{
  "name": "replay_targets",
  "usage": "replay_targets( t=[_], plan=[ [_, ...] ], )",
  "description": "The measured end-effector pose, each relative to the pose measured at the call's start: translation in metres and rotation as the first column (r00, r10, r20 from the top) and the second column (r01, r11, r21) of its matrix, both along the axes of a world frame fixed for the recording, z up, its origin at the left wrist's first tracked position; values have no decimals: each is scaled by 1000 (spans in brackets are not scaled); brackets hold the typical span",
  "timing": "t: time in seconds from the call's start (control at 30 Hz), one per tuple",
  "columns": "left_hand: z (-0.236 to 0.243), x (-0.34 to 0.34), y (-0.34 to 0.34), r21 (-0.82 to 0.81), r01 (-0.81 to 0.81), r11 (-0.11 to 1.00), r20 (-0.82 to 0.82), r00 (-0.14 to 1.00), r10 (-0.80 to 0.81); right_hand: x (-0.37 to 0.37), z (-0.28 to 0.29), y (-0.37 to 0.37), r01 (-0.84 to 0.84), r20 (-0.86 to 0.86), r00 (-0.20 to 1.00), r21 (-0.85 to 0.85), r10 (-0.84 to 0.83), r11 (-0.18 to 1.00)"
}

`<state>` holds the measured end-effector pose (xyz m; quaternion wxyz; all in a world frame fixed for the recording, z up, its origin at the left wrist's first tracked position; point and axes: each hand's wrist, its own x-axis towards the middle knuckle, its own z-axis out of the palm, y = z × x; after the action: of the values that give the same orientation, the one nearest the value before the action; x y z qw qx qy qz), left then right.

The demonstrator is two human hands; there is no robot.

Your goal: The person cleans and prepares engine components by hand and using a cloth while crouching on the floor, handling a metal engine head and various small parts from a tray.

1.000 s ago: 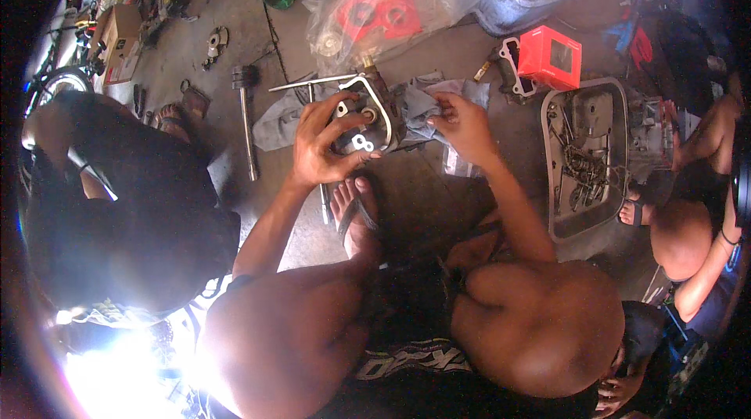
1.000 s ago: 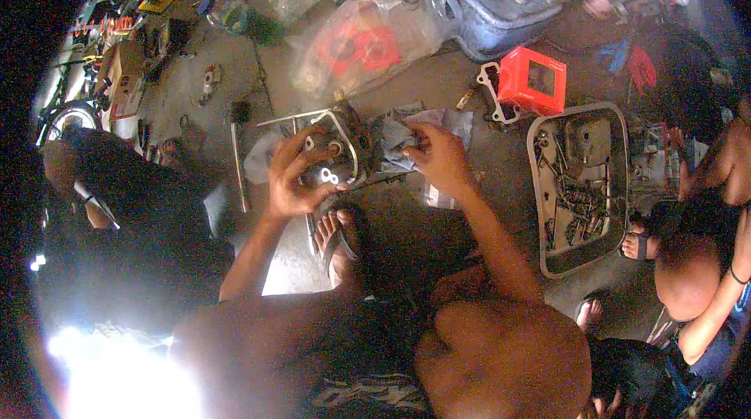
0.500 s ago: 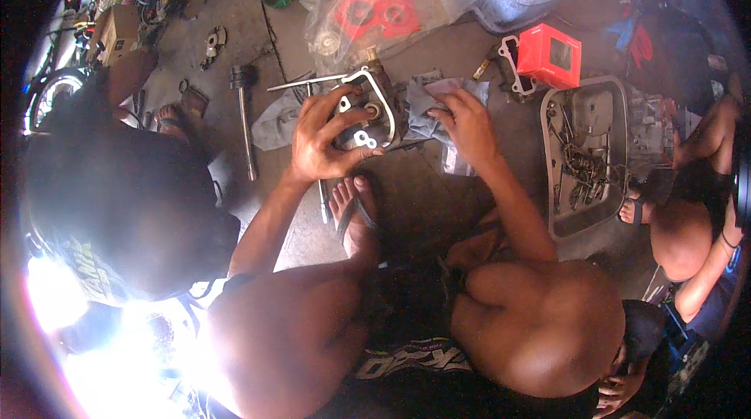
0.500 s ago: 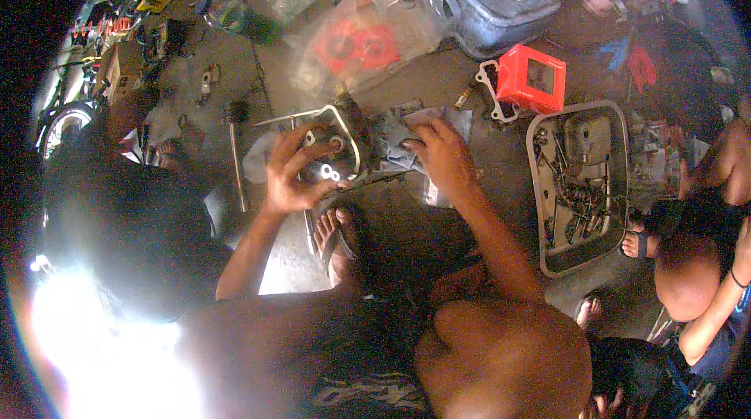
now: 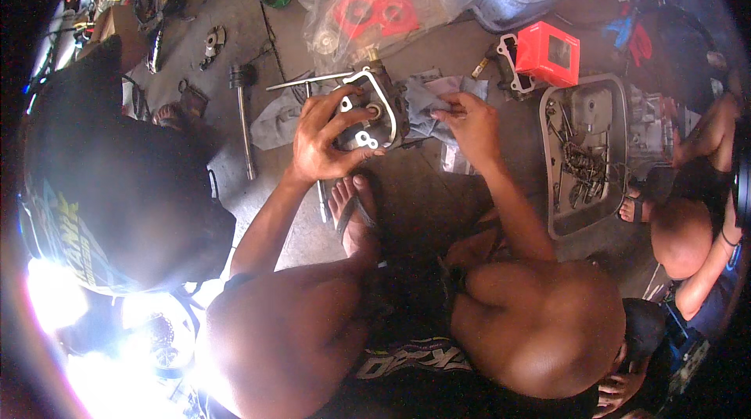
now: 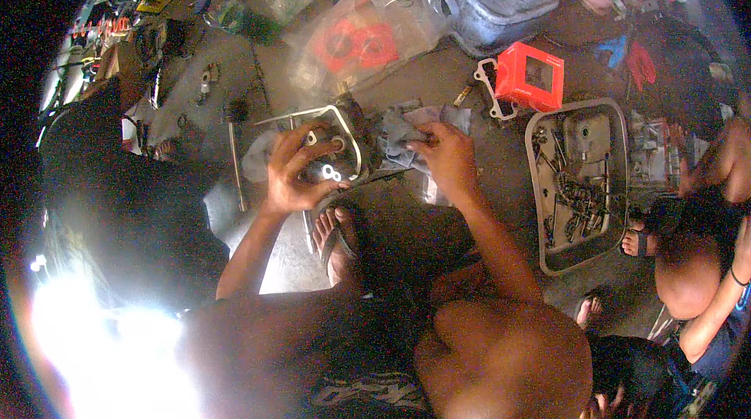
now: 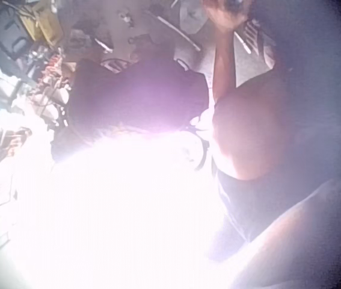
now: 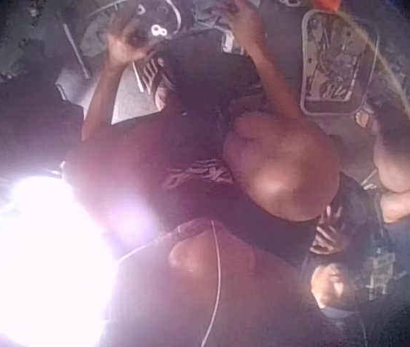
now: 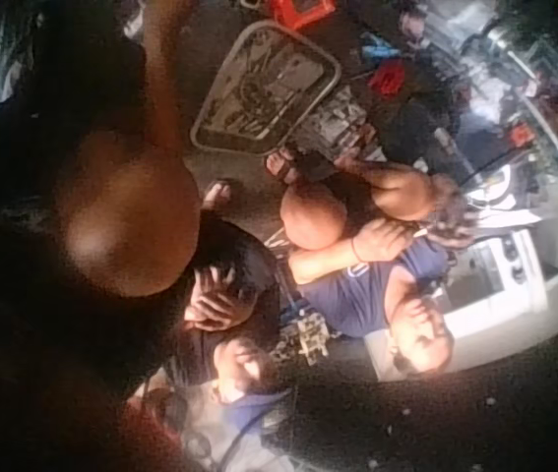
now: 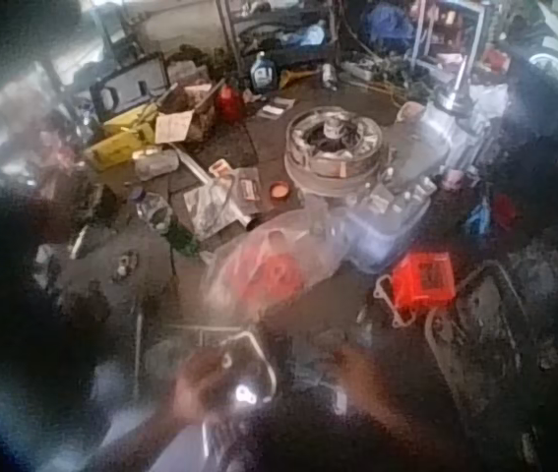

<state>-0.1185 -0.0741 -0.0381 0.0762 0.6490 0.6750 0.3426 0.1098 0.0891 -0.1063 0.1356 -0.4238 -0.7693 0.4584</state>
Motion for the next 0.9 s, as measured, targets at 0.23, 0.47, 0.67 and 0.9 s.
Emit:
replay_targets(
  t=[0.23,0.47,0.67,0.9],
  plan=[
    [-2,1,1,8,5,1000,16,1000,-5,6,-1,-1,-54,-15,998,-56,53,997],
    [0,2,1,-1,-5,1000,23,1000,5,4,-4,-2,-98,-20,995,151,102,984],
    [10,3,12,44,22,999,-7,1000,-22,2,-13,-4,-118,7,993,154,118,981],
    [5,12,50,37,281,959,9,960,-281,10,-53,2,-57,-124,992,-226,29,973]
  ],
)
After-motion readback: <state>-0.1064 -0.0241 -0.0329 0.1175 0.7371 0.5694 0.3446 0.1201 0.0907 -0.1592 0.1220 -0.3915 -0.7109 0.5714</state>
